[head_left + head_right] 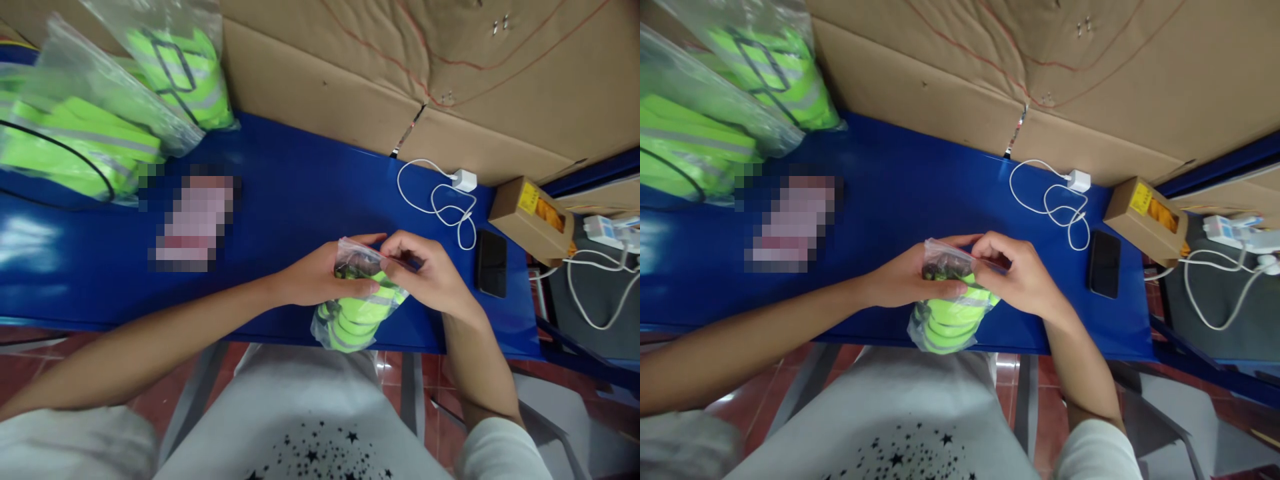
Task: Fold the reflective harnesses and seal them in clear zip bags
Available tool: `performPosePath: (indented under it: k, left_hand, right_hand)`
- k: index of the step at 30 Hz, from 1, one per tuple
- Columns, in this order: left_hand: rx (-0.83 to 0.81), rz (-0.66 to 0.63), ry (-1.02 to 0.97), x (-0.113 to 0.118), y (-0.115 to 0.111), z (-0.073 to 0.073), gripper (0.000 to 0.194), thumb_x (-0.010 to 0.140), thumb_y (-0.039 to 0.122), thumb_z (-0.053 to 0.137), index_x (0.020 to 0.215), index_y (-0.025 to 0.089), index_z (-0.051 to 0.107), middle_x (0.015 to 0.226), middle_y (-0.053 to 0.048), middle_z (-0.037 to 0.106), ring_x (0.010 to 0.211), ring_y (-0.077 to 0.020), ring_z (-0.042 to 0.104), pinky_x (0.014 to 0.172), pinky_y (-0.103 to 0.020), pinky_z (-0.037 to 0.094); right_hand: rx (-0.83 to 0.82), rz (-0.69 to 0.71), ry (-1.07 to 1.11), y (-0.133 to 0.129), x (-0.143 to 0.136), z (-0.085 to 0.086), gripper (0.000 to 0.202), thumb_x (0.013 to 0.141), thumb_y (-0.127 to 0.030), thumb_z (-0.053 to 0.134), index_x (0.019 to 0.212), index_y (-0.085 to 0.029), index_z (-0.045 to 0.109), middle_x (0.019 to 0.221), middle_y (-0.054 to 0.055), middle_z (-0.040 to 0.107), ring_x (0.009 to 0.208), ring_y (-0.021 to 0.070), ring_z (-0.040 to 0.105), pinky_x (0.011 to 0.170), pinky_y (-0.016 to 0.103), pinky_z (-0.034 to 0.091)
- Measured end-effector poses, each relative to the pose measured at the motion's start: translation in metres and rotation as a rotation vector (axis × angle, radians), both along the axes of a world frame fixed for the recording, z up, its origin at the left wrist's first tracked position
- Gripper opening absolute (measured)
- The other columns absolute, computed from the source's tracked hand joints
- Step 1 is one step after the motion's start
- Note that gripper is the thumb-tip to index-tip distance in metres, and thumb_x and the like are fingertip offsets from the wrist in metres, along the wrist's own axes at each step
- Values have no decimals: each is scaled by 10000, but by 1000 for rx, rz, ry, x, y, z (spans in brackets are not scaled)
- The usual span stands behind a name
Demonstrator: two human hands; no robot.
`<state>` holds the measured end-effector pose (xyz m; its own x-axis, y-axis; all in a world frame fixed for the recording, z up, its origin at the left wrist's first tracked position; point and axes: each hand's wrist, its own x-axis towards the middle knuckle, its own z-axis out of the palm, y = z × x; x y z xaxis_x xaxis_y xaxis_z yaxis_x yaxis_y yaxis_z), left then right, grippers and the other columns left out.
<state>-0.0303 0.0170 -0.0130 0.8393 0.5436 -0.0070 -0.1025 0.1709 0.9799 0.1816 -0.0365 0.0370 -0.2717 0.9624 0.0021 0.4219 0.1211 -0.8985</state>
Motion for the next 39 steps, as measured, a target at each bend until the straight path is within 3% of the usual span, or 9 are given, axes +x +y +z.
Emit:
performPosePath:
  k: [6,13,18,22,27,32,37,39]
  left_hand:
    - [-68,-60,-75,3,-2,1,714,851,310,817,1498,212,531,1302,-121,728,1148,-249,718,989,-393,573]
    - [-87,-102,-91,6,-4,5,474,836,281,823,1276,207,660,1190,-83,746,1049,-211,723,891,-325,576]
    - [-77,-151,-70,5,-5,3,395,847,293,806,1196,184,656,1139,-83,742,1060,-222,710,906,-349,581]
    - [-61,-177,-55,5,-5,2,386,851,306,799,1191,190,656,1167,-87,735,1103,-236,700,928,-367,578]
    - [-23,-177,-60,6,-5,0,400,841,320,807,1187,189,655,1143,-86,737,1099,-238,700,901,-353,587]
    - [-28,-159,-71,7,-5,-3,488,823,332,827,1255,199,643,1206,-99,731,1169,-262,687,945,-384,592]
    - [-69,-225,-9,8,-6,-10,377,849,339,803,1174,185,688,1195,-98,743,1150,-249,704,966,-387,588]
    - [-96,-246,8,9,-6,-11,391,858,355,792,1193,184,683,1238,-106,734,1164,-249,703,980,-391,584]
  right_hand:
    - [-14,46,16,0,1,-5,126,941,-246,681,856,-194,604,726,-38,583,621,79,482,572,223,381]
    - [12,64,-16,-1,-2,-5,102,953,-229,672,867,-201,624,636,-69,536,572,71,471,551,221,366]
    - [34,107,-66,-2,-6,-7,48,980,-252,654,961,-208,648,621,-83,544,544,61,462,535,211,367]
    - [11,113,-50,-1,-7,-9,105,999,-291,643,943,-203,657,600,-83,543,525,58,452,516,206,363]
    - [13,105,-46,1,-10,-11,128,994,-324,662,1011,-201,691,692,-48,658,588,72,561,575,208,435]
    - [17,58,-18,1,-13,-14,184,992,-331,666,874,-191,680,771,-14,703,648,83,601,601,207,470]
    - [-12,78,-29,2,-14,-22,156,983,-347,684,1054,-209,700,797,-22,715,676,91,639,633,214,491]
    - [-18,63,-9,2,-15,-24,154,987,-354,681,1044,-213,707,822,-13,736,699,102,666,653,223,506]
